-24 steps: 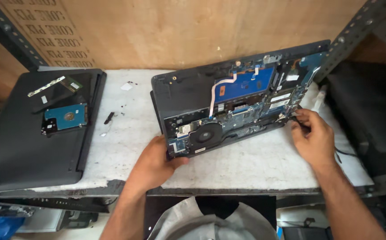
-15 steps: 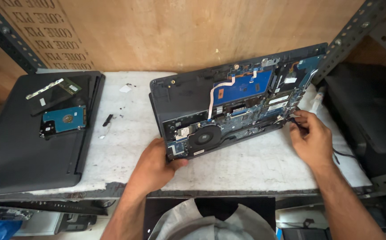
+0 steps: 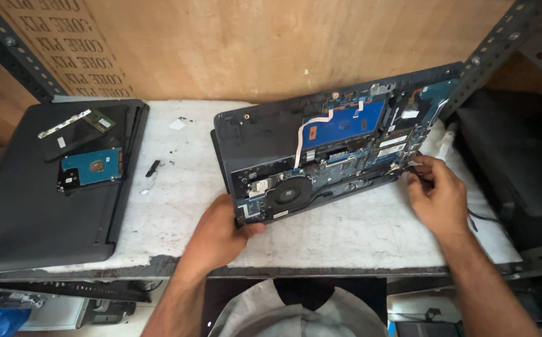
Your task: The person works on a partially disassembled laptop on a repair bench, first unplugging a cable from the motherboard, then lifting out the battery pack and setting it aside, and finally using a screwdriver to unscrew components from the board. A hard drive and other removed parts rest on a closed laptop lid nearby.
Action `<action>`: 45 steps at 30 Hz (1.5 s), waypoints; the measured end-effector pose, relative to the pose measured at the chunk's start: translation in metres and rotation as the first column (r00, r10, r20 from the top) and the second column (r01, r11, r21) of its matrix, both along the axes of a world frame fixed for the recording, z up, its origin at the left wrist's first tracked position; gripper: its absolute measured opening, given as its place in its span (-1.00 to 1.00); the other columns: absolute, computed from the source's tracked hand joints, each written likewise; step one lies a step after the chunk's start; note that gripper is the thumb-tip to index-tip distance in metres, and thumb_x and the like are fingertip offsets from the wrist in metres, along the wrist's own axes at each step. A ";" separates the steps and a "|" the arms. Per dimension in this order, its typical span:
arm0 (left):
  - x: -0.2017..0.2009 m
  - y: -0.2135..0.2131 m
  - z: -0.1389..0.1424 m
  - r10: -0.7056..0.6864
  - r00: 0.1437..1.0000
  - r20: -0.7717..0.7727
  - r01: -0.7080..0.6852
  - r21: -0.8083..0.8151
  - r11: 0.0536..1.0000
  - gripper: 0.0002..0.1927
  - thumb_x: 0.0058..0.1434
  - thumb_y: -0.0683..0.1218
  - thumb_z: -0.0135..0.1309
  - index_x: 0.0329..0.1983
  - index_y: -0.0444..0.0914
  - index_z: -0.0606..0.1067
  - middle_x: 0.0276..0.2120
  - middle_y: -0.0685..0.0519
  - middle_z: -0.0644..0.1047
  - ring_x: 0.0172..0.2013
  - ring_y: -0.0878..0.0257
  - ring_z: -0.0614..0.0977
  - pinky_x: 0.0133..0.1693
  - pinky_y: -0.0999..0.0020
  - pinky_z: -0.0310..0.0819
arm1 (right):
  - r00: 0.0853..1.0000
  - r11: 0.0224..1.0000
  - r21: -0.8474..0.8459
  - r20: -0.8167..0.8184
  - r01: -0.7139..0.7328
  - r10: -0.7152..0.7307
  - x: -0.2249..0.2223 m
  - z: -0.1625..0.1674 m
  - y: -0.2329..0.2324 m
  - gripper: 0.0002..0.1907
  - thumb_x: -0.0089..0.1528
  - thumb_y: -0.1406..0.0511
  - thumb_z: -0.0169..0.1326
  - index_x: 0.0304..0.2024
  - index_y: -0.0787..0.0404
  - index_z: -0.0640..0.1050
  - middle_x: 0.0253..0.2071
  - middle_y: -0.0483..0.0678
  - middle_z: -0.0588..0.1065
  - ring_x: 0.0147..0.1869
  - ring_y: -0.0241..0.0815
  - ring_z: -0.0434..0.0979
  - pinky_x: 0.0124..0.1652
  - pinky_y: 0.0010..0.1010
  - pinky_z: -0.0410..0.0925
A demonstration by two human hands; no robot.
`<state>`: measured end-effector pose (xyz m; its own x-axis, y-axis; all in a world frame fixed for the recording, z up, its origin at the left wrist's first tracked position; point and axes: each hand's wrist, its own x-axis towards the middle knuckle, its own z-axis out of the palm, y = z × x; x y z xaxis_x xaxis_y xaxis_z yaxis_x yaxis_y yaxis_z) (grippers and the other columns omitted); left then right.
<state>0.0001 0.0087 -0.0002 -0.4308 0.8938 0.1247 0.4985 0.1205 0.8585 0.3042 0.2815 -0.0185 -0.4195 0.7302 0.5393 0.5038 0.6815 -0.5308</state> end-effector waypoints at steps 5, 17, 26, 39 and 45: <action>0.003 0.001 0.002 -0.038 0.999 -0.009 0.038 0.059 0.998 -0.67 -0.03 -0.21 0.36 -0.18 -0.32 0.59 -0.27 -0.18 0.56 -0.22 -0.07 0.60 -0.15 0.12 0.46 | 1.000 1.000 0.010 0.020 0.002 -0.003 0.003 0.000 0.001 -0.64 0.25 0.41 0.17 0.11 0.29 0.53 -0.18 0.05 0.60 -0.18 -0.19 0.63 -0.31 -0.41 0.45; 0.002 0.000 -0.001 0.005 1.000 -0.016 -0.005 0.002 1.000 -0.73 -0.01 -0.18 0.34 -0.24 -0.33 0.59 -0.28 -0.20 0.56 -0.22 -0.11 0.61 -0.16 0.08 0.46 | 1.000 1.000 0.018 -0.014 -0.023 0.023 0.003 -0.008 0.007 -0.65 0.25 0.41 0.19 0.10 0.32 0.51 -0.16 0.05 0.61 -0.16 -0.19 0.64 -0.29 -0.42 0.44; 0.004 0.004 -0.007 0.008 0.987 -0.163 -0.005 0.022 1.000 -0.69 -0.02 -0.12 0.36 -0.23 -0.33 0.59 -0.29 -0.19 0.59 -0.17 -0.16 0.55 -0.13 0.03 0.42 | 0.999 0.999 0.027 -0.023 -0.022 0.022 0.006 -0.013 0.014 -0.64 0.26 0.40 0.20 0.11 0.32 0.52 -0.15 0.06 0.60 -0.16 -0.19 0.64 -0.26 -0.44 0.45; 0.013 0.001 -0.008 0.016 0.998 -0.067 -0.012 0.069 0.998 -0.62 -0.06 -0.16 0.39 -0.16 -0.33 0.59 -0.17 -0.12 0.60 -0.08 -0.07 0.56 -0.03 0.12 0.43 | 1.000 1.000 0.010 -0.026 -0.010 0.010 0.012 -0.019 0.013 -0.63 0.25 0.40 0.20 0.11 0.31 0.51 -0.13 0.06 0.61 -0.15 -0.19 0.64 -0.24 -0.43 0.46; 0.016 -0.001 -0.009 0.041 0.999 -0.030 -0.039 0.066 0.997 -0.60 -0.07 -0.15 0.41 -0.15 -0.34 0.59 -0.20 -0.11 0.60 -0.15 -0.04 0.59 -0.09 0.16 0.47 | 0.999 0.999 0.035 -0.030 -0.014 0.015 0.013 -0.019 0.013 -0.63 0.24 0.40 0.21 0.10 0.30 0.52 -0.14 0.07 0.61 -0.16 -0.18 0.65 -0.24 -0.42 0.46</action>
